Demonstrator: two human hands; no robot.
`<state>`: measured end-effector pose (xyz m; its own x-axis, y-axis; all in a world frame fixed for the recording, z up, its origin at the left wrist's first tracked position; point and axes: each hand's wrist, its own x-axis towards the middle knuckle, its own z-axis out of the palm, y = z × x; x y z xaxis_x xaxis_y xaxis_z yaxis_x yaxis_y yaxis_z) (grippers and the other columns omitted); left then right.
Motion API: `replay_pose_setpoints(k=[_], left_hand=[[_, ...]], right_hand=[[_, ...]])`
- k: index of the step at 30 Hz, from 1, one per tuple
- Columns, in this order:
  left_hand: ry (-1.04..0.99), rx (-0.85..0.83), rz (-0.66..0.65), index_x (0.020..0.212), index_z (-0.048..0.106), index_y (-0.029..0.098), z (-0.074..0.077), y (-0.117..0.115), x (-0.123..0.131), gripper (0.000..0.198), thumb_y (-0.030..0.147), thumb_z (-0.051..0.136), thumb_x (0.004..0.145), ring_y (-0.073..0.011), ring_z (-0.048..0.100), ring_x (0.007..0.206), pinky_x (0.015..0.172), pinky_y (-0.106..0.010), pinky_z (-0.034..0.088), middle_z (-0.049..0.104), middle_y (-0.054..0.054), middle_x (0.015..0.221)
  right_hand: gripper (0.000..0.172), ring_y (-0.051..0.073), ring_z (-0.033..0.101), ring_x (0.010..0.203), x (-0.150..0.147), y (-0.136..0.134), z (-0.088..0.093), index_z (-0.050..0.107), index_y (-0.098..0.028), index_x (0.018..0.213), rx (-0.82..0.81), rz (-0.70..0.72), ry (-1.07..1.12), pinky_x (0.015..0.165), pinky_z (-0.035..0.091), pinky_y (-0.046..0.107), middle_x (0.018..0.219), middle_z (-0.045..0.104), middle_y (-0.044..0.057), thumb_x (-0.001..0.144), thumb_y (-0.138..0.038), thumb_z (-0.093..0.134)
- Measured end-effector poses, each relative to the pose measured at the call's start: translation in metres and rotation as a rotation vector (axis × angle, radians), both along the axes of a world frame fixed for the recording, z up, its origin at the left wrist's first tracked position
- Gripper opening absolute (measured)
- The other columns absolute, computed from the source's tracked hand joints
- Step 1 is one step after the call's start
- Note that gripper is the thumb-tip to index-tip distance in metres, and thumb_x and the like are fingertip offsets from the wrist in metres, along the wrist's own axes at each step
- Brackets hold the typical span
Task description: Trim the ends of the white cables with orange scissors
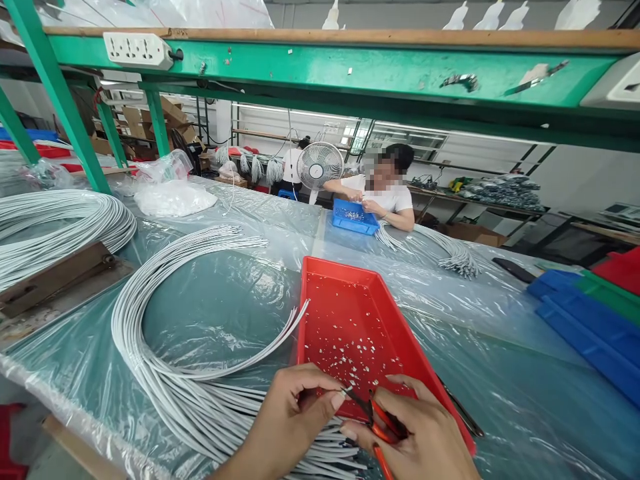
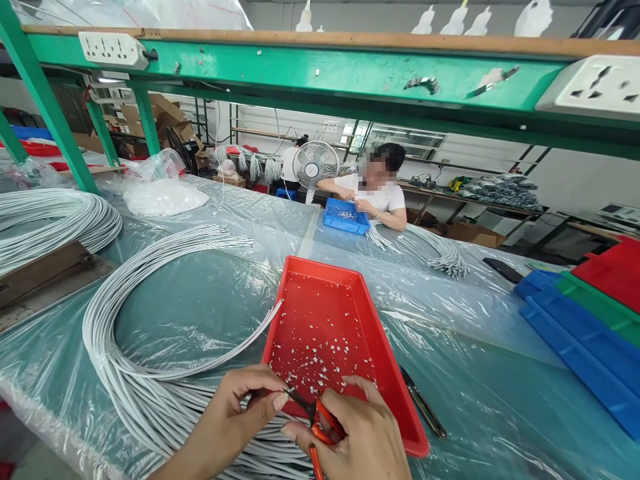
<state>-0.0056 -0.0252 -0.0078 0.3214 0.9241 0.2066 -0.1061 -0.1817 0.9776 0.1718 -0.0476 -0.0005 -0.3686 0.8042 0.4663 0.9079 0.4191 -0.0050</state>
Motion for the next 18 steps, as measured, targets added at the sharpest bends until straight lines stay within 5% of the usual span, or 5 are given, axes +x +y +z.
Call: replay_pose_setpoints(k=[12, 18], left_hand=[[0.019, -0.102, -0.234, 0.076, 0.069, 0.011, 0.011, 0.005, -0.007, 0.022, 0.029, 0.055, 0.08, -0.0143, 0.052, 0.068, 0.062, -0.023, 0.039, 0.062, -0.004, 0.071], [0.093, 0.058, 0.02, 0.07, 0.066, 0.011, 0.004, 0.0, -0.002, 0.014, 0.021, 0.059, 0.077, -0.0141, 0.054, 0.061, 0.053, -0.021, 0.039, 0.063, -0.006, 0.066]], right_hand=[[0.043, 0.012, 0.047, 0.045, -0.001, -0.005, 0.003, 0.036, -0.02, 0.049, -0.008, -0.005, 0.047, 0.051, 0.035, 0.023, 0.042, 0.043, -0.004, 0.077, -0.047, 0.053], [0.048, 0.012, 0.046, 0.045, -0.004, -0.009, 0.001, 0.033, -0.02, 0.048, -0.081, -0.106, 0.081, 0.043, 0.03, 0.019, 0.042, 0.044, -0.003, 0.074, -0.054, 0.053]])
